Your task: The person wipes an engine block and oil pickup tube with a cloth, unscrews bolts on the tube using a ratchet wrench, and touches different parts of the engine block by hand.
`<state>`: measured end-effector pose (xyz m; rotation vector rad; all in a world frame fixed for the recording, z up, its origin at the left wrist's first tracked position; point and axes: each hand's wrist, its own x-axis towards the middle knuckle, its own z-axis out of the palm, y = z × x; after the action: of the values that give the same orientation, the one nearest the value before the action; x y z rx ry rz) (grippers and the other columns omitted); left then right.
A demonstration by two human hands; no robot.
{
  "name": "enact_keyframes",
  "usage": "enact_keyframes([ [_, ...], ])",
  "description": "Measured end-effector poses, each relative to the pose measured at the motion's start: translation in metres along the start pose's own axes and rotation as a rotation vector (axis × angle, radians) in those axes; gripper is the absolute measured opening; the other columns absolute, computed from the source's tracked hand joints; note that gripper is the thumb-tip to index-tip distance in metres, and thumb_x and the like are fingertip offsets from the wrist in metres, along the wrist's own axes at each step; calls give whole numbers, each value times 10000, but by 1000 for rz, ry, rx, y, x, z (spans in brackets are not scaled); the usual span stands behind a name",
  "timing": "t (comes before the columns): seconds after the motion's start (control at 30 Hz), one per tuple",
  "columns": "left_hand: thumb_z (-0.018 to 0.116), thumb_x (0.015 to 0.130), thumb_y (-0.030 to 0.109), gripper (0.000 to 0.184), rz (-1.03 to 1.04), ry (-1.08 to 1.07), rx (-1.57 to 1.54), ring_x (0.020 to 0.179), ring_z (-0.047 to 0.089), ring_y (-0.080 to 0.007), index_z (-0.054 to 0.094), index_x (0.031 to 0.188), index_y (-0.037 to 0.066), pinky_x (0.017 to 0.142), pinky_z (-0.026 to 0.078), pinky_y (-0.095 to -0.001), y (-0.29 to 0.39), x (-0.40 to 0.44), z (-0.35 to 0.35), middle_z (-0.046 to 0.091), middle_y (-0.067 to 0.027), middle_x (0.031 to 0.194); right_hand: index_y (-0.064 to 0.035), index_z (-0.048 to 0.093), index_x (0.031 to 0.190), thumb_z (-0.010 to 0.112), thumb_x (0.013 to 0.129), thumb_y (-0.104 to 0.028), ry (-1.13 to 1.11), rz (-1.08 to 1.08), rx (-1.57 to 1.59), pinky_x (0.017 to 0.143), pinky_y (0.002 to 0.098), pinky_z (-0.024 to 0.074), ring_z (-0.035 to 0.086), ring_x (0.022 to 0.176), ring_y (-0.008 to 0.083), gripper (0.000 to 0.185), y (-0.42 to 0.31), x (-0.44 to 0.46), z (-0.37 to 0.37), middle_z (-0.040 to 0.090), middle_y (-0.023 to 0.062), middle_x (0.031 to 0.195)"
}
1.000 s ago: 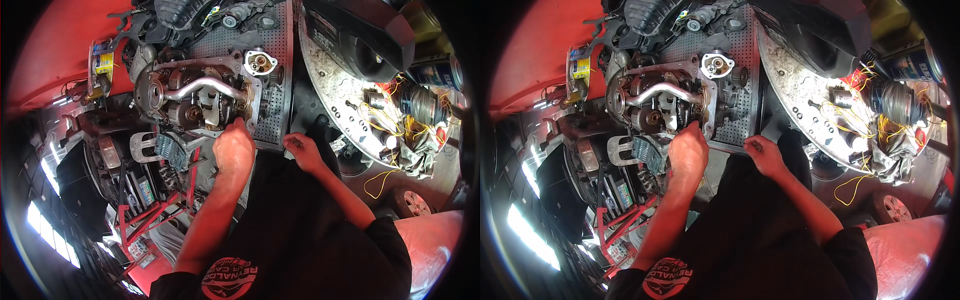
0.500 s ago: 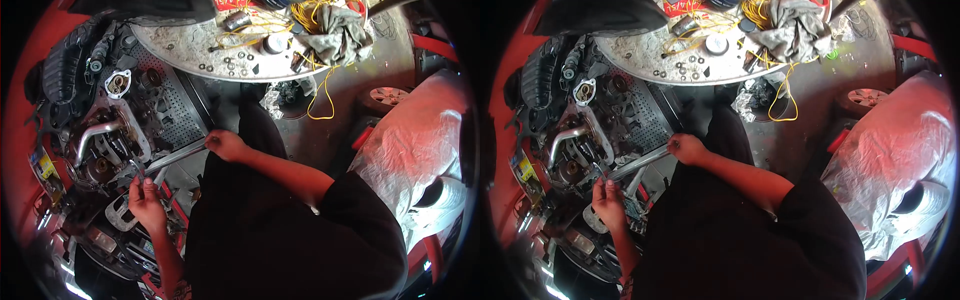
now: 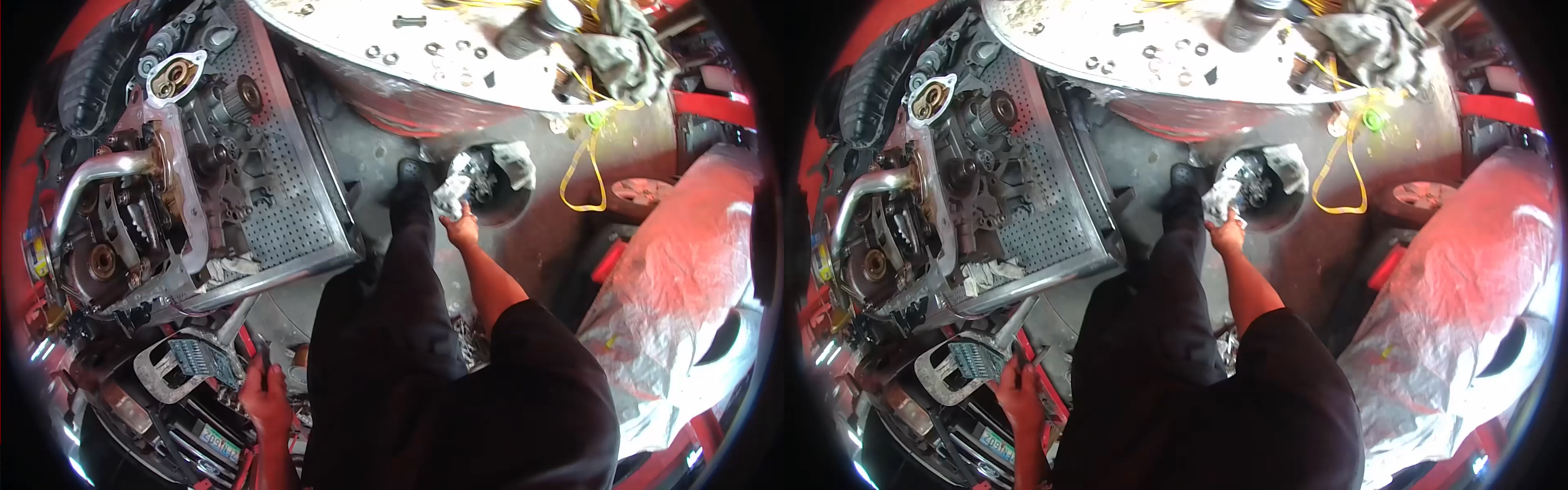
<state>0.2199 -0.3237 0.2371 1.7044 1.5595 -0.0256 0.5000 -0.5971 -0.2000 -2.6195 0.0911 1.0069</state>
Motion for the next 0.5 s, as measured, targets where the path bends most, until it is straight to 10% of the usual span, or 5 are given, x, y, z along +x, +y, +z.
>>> enact_keyframes([
  [0.17, 678, 887, 94, 296, 42, 32, 343, 865, 716, -288, 671, 1170, 9, 762, 548, -367, -63, 16, 15, 719, -154, 922, 50, 258, 1513, 781, 715, -645, 52, -202, 55, 1132, 464, 337, 423, 1368, 406, 1179, 24, 78, 54, 434, 265, 1481],
  [0.33, 693, 870, 124, 298, 12, 28, 244, 976, 699, -357, 676, 1155, 36, 832, 537, -404, -46, 32, 25, 700, -201, 997, -50, 463, 1422, 644, 904, -174, 19, 66, -21, 932, 476, 499, 637, 1123, 397, 563, -1, 91, 54, 653, 237, 1216],
  [0.5, 693, 866, 105, 273, 84, -31, 163, 883, 695, -353, 672, 1122, 14, 799, 535, -409, -78, 27, 8, 693, -191, 950, 79, 547, 1221, 577, 955, -315, 594, -612, 218, 891, 476, 468, 609, 991, 424, 477, 24, 59, 46, 621, 251, 1082],
])
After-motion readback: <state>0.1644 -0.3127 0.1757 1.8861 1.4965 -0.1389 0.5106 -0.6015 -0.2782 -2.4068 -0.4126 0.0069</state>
